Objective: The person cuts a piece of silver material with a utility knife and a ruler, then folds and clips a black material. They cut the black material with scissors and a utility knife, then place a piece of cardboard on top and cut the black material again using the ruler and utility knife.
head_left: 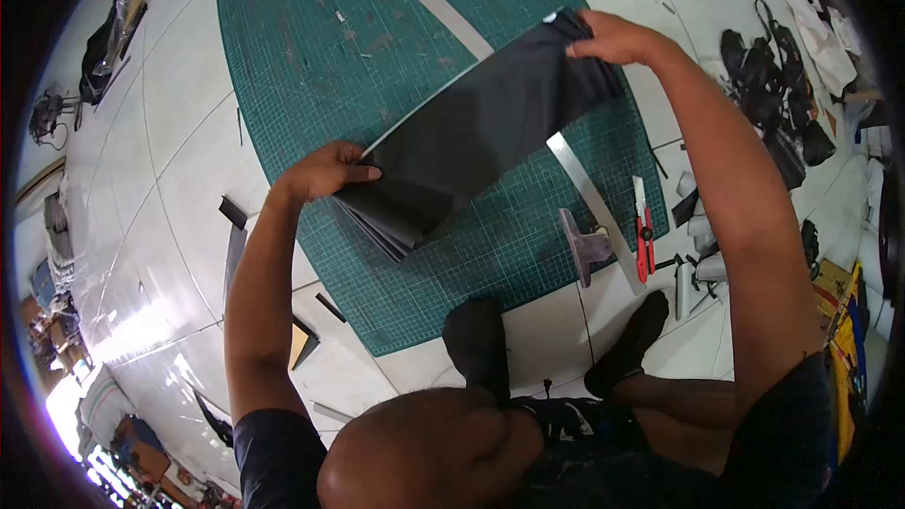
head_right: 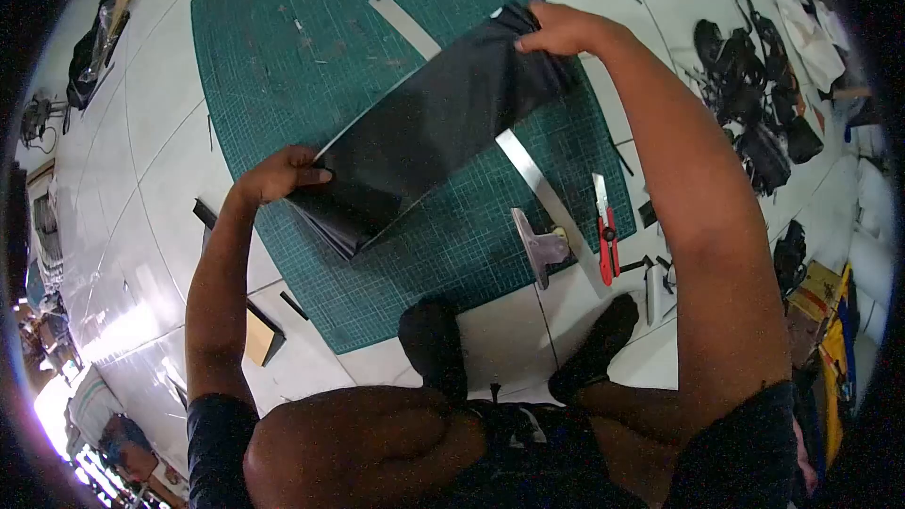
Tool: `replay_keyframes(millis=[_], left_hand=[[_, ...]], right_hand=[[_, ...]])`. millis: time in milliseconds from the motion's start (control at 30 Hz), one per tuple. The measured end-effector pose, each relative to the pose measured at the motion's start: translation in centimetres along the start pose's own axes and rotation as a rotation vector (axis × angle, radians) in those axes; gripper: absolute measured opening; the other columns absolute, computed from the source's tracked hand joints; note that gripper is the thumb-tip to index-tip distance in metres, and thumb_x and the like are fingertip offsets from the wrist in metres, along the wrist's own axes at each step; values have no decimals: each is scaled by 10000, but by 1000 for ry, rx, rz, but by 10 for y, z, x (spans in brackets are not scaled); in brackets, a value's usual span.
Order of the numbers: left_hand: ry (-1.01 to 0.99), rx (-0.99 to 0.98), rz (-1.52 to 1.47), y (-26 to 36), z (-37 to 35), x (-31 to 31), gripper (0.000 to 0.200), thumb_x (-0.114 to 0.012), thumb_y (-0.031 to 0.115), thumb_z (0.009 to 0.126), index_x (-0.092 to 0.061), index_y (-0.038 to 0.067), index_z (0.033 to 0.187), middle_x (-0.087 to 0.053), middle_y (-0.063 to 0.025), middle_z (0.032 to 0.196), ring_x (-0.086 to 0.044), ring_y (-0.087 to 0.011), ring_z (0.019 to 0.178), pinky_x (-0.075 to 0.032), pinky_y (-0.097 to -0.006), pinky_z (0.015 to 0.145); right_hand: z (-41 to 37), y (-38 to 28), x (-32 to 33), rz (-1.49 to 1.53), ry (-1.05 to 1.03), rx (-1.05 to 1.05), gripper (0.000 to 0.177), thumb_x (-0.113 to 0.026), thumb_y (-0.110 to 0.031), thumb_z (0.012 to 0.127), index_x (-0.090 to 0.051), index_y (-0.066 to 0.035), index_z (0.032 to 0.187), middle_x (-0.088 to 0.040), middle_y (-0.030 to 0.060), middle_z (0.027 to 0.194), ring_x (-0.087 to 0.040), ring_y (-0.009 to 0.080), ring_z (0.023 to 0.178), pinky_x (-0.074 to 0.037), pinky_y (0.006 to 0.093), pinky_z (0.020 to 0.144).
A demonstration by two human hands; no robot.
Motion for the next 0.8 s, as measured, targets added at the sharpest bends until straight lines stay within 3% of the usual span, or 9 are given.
replay_keyframes(millis=[133, 233, 300, 367, 433, 533, 633, 733, 800], left_hand=[[-81, -40, -215, -7, 2, -9, 299, -733, 256, 931, -732, 6, 1095, -752, -70, 943, -684, -185, 814, -528, -338, 810], [-94, -10, -231, -7, 3, -10, 294, -731, 237, 933, -731, -2, 1103, -753, -72, 960, -679, -179, 843, -524, -343, 832], [-70, -6, -168, -4, -1, -8, 276, -728, 215, 932, -732, -2, 1103, -756, -73, 973, -680, -174, 856, -524, -349, 849], [-53, -28, -140, -2, 2, -4, 260, -726, 195, 932, -735, -6, 1098, -754, -63, 965, -675, -157, 864, -520, -336, 848], [-49, -49, -163, -16, 10, -6, 246, -725, 177, 931, -740, -14, 1087, -746, -41, 934, -664, -127, 867, -512, -304, 830], [-46, -14, -164, 0, 1, -8, 226, -727, 168, 933, -740, -11, 1071, -748, -45, 937, -670, -121, 831, -523, -290, 805], [-61, -13, -235, -5, 2, -7, 244, -737, 179, 932, -733, -13, 1082, -750, -49, 940, -673, -115, 807, -530, -284, 787], [-76, -44, -260, -11, 2, -11, 261, -743, 189, 934, -726, -13, 1098, -751, -48, 945, -674, -111, 800, -531, -283, 775], [-82, -66, -260, -9, 7, -10, 260, -743, 193, 936, -725, -9, 1099, -751, -44, 944, -674, -108, 798, -530, -281, 770]], right_hand=[[-40, -27, 11, -141, 598, 145, 795, -753, -514, 875, -490, -48, 1463, -548, 228, 1429, -570, 335, 1296, -499, 443, 1040], [-119, -62, 19, 73, 811, 247, 647, -744, -486, 898, -568, -79, 1369, -623, 175, 1261, -630, 314, 1148, -532, 430, 939], [-162, -72, -22, 312, 708, 179, 519, -741, -442, 912, -617, -72, 1254, -630, 131, 1107, -640, 291, 1014, -537, 407, 839], [-197, -84, -88, 418, 389, 85, 466, -752, -400, 907, -634, -55, 1200, -628, 104, 1060, -635, 283, 990, -534, 397, 810], [-240, -112, -126, 282, 258, 159, 487, -748, -388, 911, -611, -39, 1222, -614, 141, 1085, -644, 285, 950, -534, 409, 804], [-281, -100, -132, 4, 388, 142, 512, -738, -384, 920, -573, -29, 1250, -581, 196, 1123, -644, 298, 942, -539, 409, 787], [-299, -52, -145, -17, 317, -39, 531, -709, -382, 946, -526, -12, 1280, -539, 240, 1159, -633, 332, 962, -542, 426, 783], [-301, -27, -176, 216, 95, -265, 515, -672, -357, 978, -498, 17, 1286, -519, 232, 1157, -611, 361, 1006, -546, 452, 808], [-304, -32, -179, 283, 130, -318, 479, -641, -330, 1002, -489, 30, 1279, -516, 242, 1182, -614, 373, 1016, -549, 467, 816]])
Point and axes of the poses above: each hand's wrist, its own z-axis towards the middle knuckle, its own x-axis out of the back of the hand, y = z × x, the point moved 8 cm from there along z, towards the middle knuckle
